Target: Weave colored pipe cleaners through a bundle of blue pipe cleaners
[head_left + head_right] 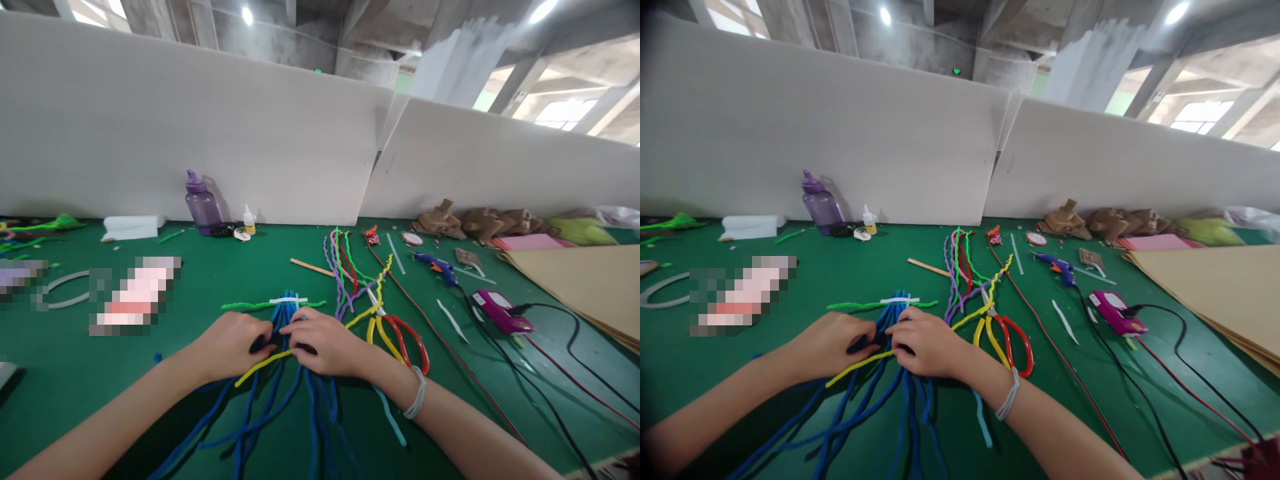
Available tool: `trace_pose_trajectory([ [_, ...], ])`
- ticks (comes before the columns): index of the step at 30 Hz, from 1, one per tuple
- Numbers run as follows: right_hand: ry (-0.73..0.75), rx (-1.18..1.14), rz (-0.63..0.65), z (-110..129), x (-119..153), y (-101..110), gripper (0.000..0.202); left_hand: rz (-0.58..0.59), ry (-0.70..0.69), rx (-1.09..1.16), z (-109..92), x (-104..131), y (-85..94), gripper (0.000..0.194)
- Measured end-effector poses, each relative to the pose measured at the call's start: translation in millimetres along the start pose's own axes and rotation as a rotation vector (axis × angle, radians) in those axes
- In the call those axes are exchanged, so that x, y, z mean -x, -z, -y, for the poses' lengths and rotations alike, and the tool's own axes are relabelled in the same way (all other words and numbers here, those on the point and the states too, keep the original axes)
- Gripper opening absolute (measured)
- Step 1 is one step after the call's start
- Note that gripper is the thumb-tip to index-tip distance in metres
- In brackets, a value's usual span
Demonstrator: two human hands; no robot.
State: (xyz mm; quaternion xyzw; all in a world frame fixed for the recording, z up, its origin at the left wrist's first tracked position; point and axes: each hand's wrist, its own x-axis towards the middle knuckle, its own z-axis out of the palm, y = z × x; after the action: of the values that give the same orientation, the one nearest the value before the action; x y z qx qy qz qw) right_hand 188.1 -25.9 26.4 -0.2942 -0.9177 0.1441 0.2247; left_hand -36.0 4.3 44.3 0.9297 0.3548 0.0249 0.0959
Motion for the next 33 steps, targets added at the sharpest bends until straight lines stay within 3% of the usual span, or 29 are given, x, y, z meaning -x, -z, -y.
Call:
trace_pose_trajectory([
  [8,-0.003,-0.027,0.005,-1,1,0,0.010,0.164,0.243,0.172,-14,1,1.9,0.016],
  [12,-0.009,-0.026,0.009,-1,0,0,0.011,0.194,0.279,0.431,-2,-2,-0.6,0.014],
  [15,-0.004,-0.023,0.014,-1,0,0,0.011,0.282,0.312,0.699,7,-3,2.0,0.017],
  [25,0.035,-0.065,0.002,0,-1,3,0.009,0.353,0.446,1.148,27,-4,11.8,0.033],
  [29,0.037,-0.051,-0.001,0,-2,2,0.009,0.375,0.419,1.141,26,-4,12.3,0.034],
  [33,0.027,-0.036,-0.003,1,-2,0,0.008,0.386,0.301,0.936,16,-4,15.4,0.026],
])
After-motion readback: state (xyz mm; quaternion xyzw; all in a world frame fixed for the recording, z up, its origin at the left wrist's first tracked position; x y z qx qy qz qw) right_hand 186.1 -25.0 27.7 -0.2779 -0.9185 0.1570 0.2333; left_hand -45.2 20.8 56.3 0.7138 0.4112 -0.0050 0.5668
